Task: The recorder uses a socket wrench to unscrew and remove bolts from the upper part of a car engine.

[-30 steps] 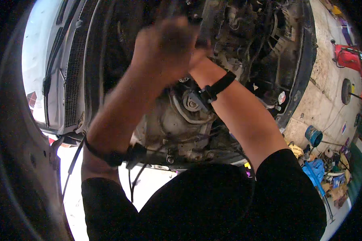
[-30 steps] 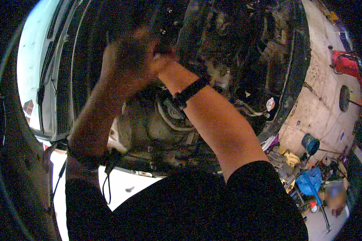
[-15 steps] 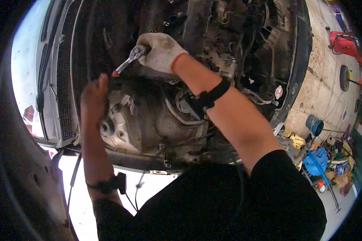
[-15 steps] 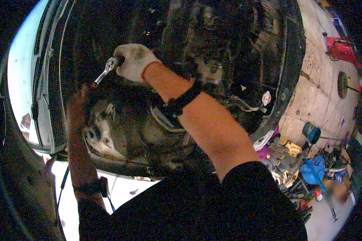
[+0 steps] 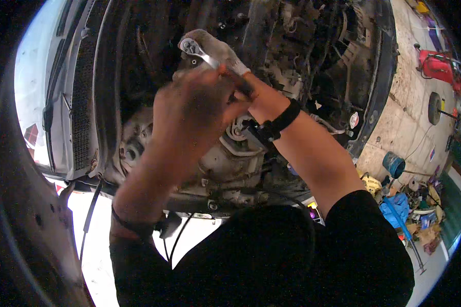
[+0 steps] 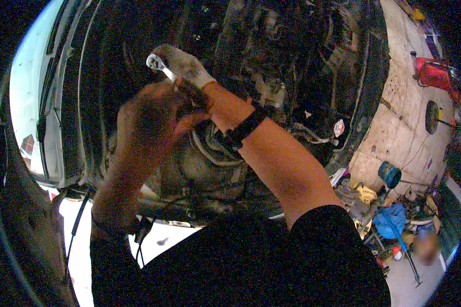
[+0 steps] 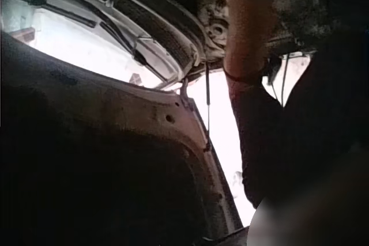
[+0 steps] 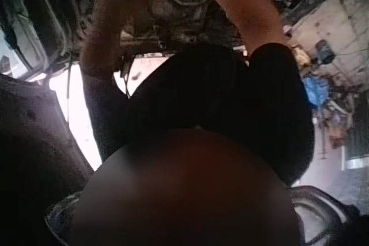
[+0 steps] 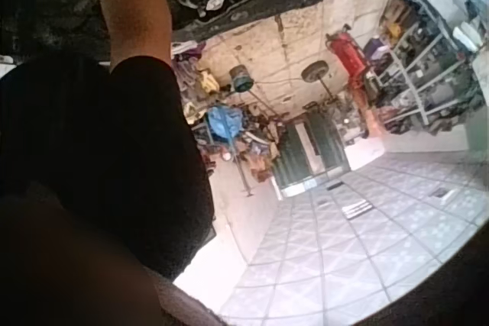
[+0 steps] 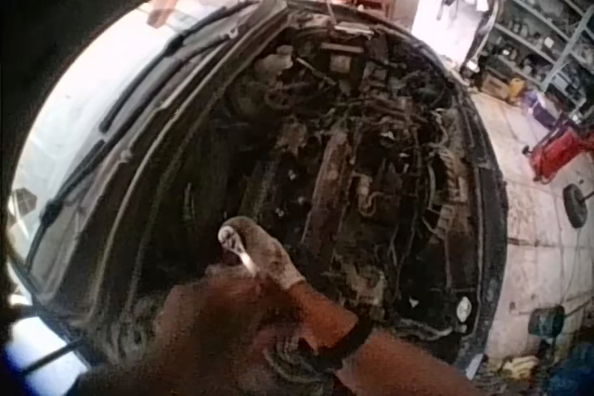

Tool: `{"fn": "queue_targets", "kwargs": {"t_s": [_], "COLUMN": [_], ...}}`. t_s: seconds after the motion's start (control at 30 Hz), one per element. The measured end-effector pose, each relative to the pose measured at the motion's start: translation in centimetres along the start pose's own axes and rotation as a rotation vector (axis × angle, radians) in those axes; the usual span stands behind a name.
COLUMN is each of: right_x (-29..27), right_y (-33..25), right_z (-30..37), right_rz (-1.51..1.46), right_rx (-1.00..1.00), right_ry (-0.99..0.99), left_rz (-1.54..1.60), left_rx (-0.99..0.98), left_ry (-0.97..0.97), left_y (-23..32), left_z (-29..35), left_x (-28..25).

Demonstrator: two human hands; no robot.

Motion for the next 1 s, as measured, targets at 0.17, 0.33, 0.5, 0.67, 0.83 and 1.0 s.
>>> {"fn": "queue_targets", "kwargs": {"t_s": [0.17, 0.33, 0.5, 0.67, 0.83, 1.0], "right_x": [3.2, 0.3, 2.2, 3.2, 2.6, 3.4], "right_y": [-3.9, -4.1, -4.2, -2.2, -3.6, -10.0], "right_z": [2.9, 3.6, 1.3, -1.2, -0.8, 1.7], "right_rz": [0.322, 0.816, 0.997, 0.977, 1.228, 1.437], "right_rx": [-0.352, -0.133, -0.349, -0.127, -0.083, 0.191], "right_ry": [0.133, 0.089, -0.031, -0.155, -0.158, -0.031], "left_rz": [-0.278, -0.435, -0.068, -0.065, 0.161, 0.225], "left_rx": [-0.208, -0.315, -0.475, -0.696, -0.605, -0.534], "left_ry": [0.207, 0.228, 0.1, -0.275, -0.114, -0.015], "left_y": [-3.0, -18.7, -24.6, -15.9, -8.5, -9.1], "left_z": [-8.8, -10.4, 1.5, 8.6, 8.6, 6.7], "left_x": [-1.1, -4.5, 0.9, 4.5, 3.9, 3.8]}}
Point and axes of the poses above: each hand's wrist, its own z-axis away from the middle knuckle, its own x-axis out of the palm, y = z × x, the point moved 8 cm from there along -z, towards the middle knuckle, and after that the axes turned 4 degrees about -z, right-handed, at the moved point
